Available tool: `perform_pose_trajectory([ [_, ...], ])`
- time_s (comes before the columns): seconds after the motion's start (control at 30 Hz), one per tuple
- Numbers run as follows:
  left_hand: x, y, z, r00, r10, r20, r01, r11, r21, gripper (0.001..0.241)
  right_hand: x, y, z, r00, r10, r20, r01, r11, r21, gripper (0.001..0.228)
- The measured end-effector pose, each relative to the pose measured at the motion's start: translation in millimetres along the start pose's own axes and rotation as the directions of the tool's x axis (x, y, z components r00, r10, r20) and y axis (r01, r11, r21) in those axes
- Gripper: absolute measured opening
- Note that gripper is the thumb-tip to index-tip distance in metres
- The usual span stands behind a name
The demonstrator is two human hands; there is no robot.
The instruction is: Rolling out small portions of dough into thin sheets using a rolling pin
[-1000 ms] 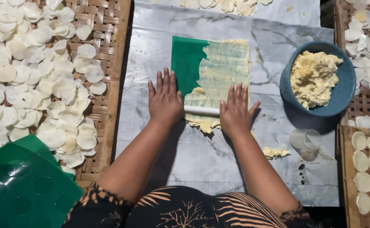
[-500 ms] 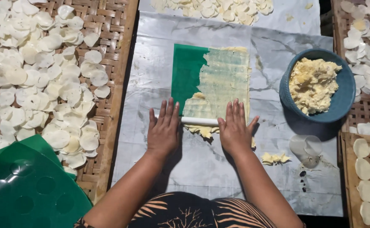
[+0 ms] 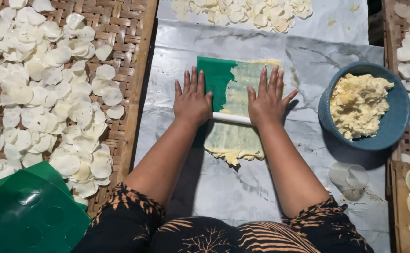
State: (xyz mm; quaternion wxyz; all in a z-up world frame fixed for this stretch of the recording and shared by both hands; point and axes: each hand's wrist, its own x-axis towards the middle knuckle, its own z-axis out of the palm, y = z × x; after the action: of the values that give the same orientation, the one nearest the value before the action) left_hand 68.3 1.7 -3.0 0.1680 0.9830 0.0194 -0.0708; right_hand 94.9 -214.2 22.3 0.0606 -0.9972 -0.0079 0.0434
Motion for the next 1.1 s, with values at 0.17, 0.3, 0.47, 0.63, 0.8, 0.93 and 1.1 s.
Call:
perform_pose_trajectory([
  [0.17,-34.0,9.7,-16.9,0.998,0.018,-0.066,-0.018,1.0,0.003,0.069,-20.3,-0.2,0.8,0.99,-0.038,-0.132,0.042,0.999,0.027,0.067],
  [0.3,-78.7,3.5,1.7,0.983,0.059,-0.173,-0.055,0.998,0.028,0.065,-63.0,4.2,7.3,0.99,-0.066,-0.123,0.069,0.997,0.022,0.065],
  [0.47,-122.8,-2.1,9.7,0.996,0.056,-0.062,-0.057,0.998,-0.008,0.064,-109.5,12.4,15.7,0.999,-0.049,-0.011,0.049,0.999,0.009,0.061],
  [0.63,-86.1,6.1,-29.0,0.98,0.016,-0.199,-0.03,0.997,-0.068,0.064,-81.1,17.4,-0.2,0.999,0.041,0.024,-0.044,0.991,0.127,0.063],
  [0.8,-71.8,4.6,-11.2,0.986,-0.018,-0.168,0.015,1.0,-0.021,0.067,-68.1,15.5,15.7,1.0,0.026,-0.017,-0.026,1.0,0.014,0.063],
  [0.93,-104.1,8.0,-12.2,0.989,-0.024,-0.144,0.024,1.0,-0.002,0.067,-95.7,12.0,10.0,0.999,-0.02,-0.032,0.021,1.0,0.012,0.063],
  [1.1,-142.0,-0.9,19.0,0.99,-0.013,-0.138,0.017,0.999,0.028,0.068,-136.9,28.0,29.0,0.992,-0.106,-0.074,0.105,0.994,-0.021,0.064],
])
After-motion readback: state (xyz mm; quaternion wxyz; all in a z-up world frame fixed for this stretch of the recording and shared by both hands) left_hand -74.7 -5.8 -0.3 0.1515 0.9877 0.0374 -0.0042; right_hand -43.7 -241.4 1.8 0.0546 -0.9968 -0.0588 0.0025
